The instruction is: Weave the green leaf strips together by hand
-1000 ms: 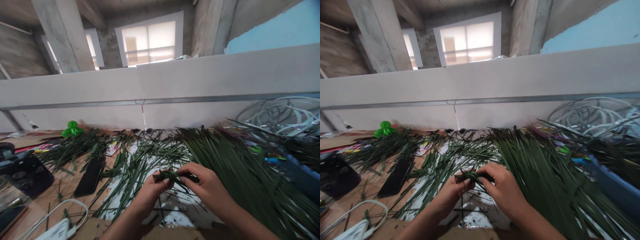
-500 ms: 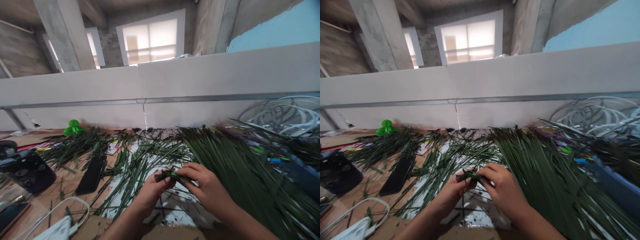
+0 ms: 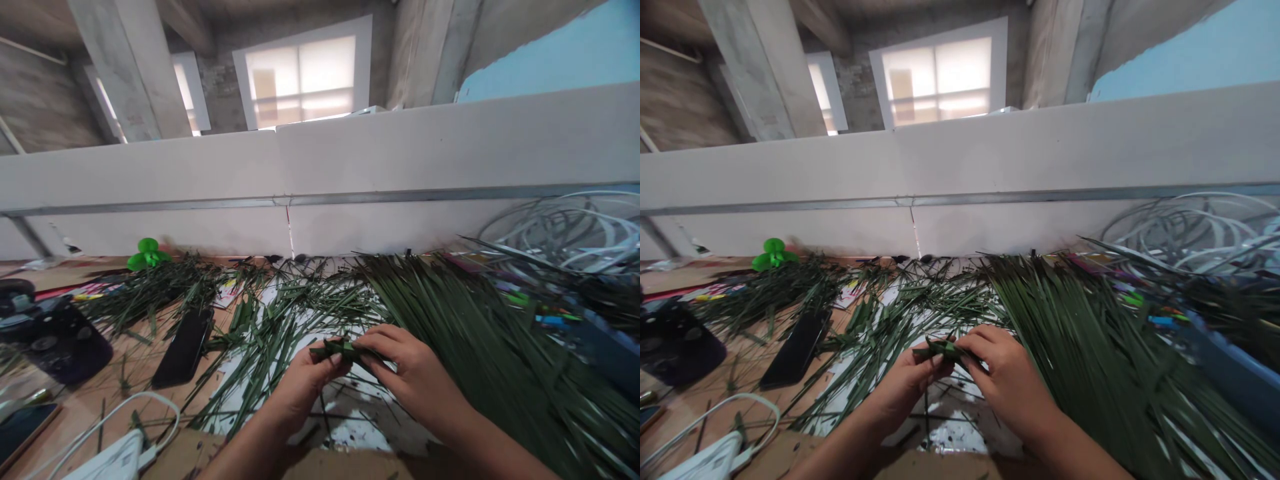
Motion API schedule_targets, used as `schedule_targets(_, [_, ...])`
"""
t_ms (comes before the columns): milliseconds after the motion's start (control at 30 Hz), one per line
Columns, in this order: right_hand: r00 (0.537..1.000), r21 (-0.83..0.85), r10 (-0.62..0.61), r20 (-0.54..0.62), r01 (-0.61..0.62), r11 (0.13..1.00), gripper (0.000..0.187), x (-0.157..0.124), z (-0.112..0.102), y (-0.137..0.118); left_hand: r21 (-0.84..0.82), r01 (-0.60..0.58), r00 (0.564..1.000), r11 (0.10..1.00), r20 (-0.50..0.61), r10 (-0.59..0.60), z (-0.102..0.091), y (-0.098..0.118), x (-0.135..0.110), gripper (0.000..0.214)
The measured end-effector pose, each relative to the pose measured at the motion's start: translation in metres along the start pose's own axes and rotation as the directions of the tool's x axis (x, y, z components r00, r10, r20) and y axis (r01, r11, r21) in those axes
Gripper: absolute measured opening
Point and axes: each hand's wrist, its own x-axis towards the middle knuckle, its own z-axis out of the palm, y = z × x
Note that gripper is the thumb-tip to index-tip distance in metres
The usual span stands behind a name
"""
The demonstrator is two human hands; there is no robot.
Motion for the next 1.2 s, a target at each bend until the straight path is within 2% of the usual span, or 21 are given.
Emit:
schedule_targets(400, [0.999, -0.137, -0.035, -0.033, 0.03, 0.99, 0.019, -0.006, 0.006, 0.003, 0.048, -0.022, 1.0, 0.999, 0.02, 0.021, 0.002, 0.002, -0.001, 0.023])
schedule_targets(633, [0.999, -0.121, -0.026, -0.021, 0.024, 0.992, 0.024, -0.006, 0.008, 0.001, 0.08, -0.013, 1.0, 0.997, 0.006, 0.012, 0.002, 0.001, -0.001, 0.026])
schedule_targets(1000, [0.998, -0.147, -0.066, -0.014, 0.063, 0.987, 0.028, -0.008, 0.009, 0.0, 0.038, -0.006, 1.0, 0.999, -0.001, 0.006, 0.002, 0.002, -0.001, 0.036])
schedule_targets(1200, [0.997, -0.165, -0.074, -0.022, 0.069, 0.984, 0.021, -0.008, 0.01, 0.0, 0.019, -0.009, 1.0, 1.0, 0.005, 0.009, 0.003, -0.001, -0.001, 0.039])
